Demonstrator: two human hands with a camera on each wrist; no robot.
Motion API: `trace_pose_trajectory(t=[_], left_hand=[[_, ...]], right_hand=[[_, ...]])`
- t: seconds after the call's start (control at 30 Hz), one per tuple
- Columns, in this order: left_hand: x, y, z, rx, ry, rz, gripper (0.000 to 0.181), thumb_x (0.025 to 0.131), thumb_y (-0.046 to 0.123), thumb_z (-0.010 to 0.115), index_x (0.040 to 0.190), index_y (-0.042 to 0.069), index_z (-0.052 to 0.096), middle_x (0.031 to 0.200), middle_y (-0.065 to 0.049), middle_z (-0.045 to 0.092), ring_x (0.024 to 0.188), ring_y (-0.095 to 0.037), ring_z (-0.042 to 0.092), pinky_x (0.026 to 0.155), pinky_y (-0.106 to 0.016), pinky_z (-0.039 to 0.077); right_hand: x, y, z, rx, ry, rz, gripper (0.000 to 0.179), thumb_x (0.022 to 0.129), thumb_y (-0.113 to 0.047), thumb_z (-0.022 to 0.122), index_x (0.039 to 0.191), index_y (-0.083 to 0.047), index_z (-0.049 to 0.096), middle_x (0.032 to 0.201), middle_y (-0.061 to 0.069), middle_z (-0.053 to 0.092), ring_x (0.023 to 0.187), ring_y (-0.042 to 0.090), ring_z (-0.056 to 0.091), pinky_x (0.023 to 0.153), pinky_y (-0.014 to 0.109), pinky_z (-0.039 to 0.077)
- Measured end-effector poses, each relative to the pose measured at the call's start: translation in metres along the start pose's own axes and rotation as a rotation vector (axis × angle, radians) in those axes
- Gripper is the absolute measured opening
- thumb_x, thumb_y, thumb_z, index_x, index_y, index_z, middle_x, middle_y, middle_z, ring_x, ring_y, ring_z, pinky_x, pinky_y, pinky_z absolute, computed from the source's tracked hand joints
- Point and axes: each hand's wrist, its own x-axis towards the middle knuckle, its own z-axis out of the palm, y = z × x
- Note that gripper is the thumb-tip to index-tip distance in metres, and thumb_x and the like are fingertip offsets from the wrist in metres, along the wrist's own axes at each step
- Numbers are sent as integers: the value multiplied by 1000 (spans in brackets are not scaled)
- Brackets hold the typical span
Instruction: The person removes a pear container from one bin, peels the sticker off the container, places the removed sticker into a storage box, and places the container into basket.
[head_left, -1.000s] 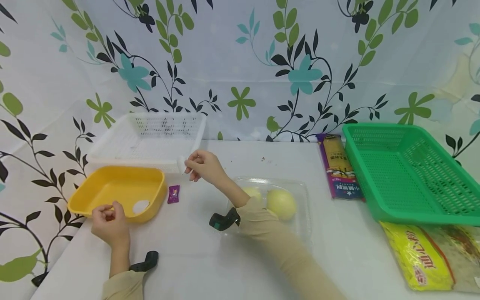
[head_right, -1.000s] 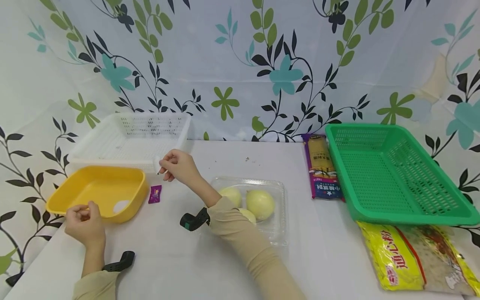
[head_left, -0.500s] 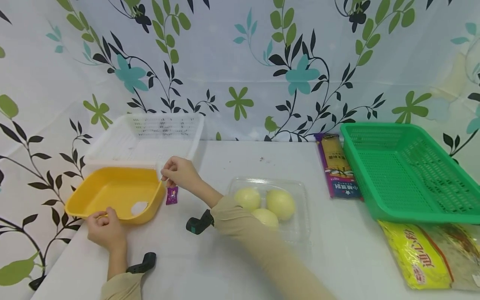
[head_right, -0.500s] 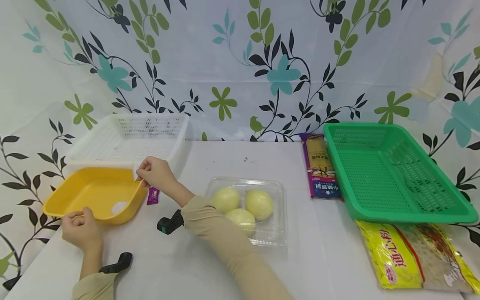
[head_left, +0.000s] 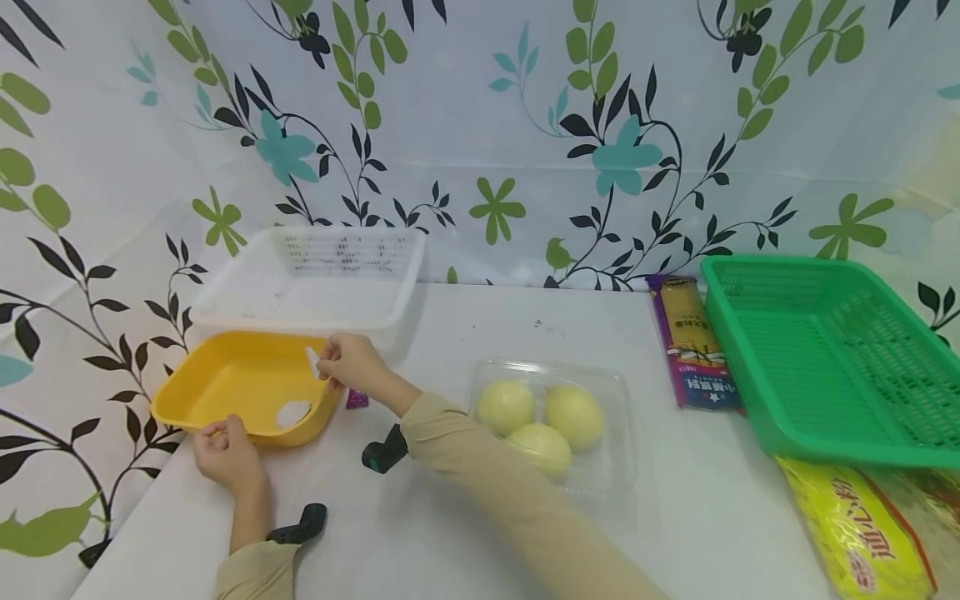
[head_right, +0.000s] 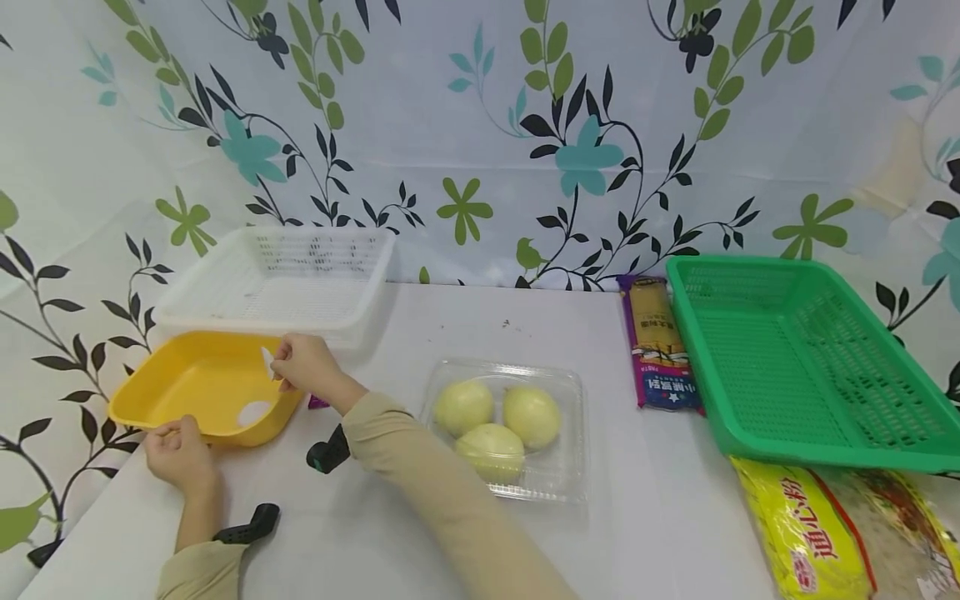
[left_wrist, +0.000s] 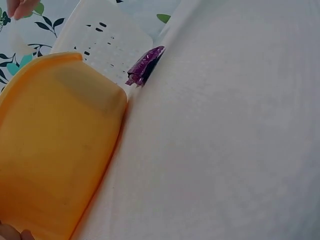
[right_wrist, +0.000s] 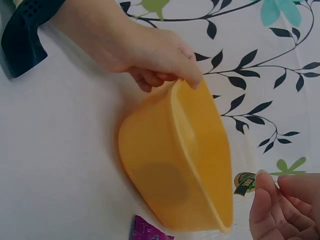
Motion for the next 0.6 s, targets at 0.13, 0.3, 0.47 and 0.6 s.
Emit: trace_pose_trajectory(t=[0.13,0.3,0.47,0.6], left_hand=[[0,2,1,-21,0,3,11,84,10,55,76,15,49,57,4,40,48,-6,34,44,-13,28],[2,3,2,-59,-1,4,11,84,9,56,76,14,50,56,4,41,47,-7,35,43,-13,29],[1,3,3,-62,-4,-12,11,85,10,56,78,14,49,57,4,41,47,-6,35,43,-13,29],[-1,3,2,-51,-2,-49,9,85,12,56,80,14,49,59,3,40,49,-7,35,44,-13,30]], right_hand=[[0,5,10,-55,10,44,12,85,-3,59,76,-4,51,61,1,56,57,23,60,45,19,46],[0,10,20,-134,18,74,14,85,-4,59,73,-7,51,56,-1,53,49,16,55,37,18,37],[2,16,23,-226,16,42,16,84,-3,59,71,-6,50,54,1,52,42,6,46,38,15,35],[1,25,25,-310,-2,4,17,82,-4,61,69,-7,50,54,-2,50,42,4,46,42,13,37]])
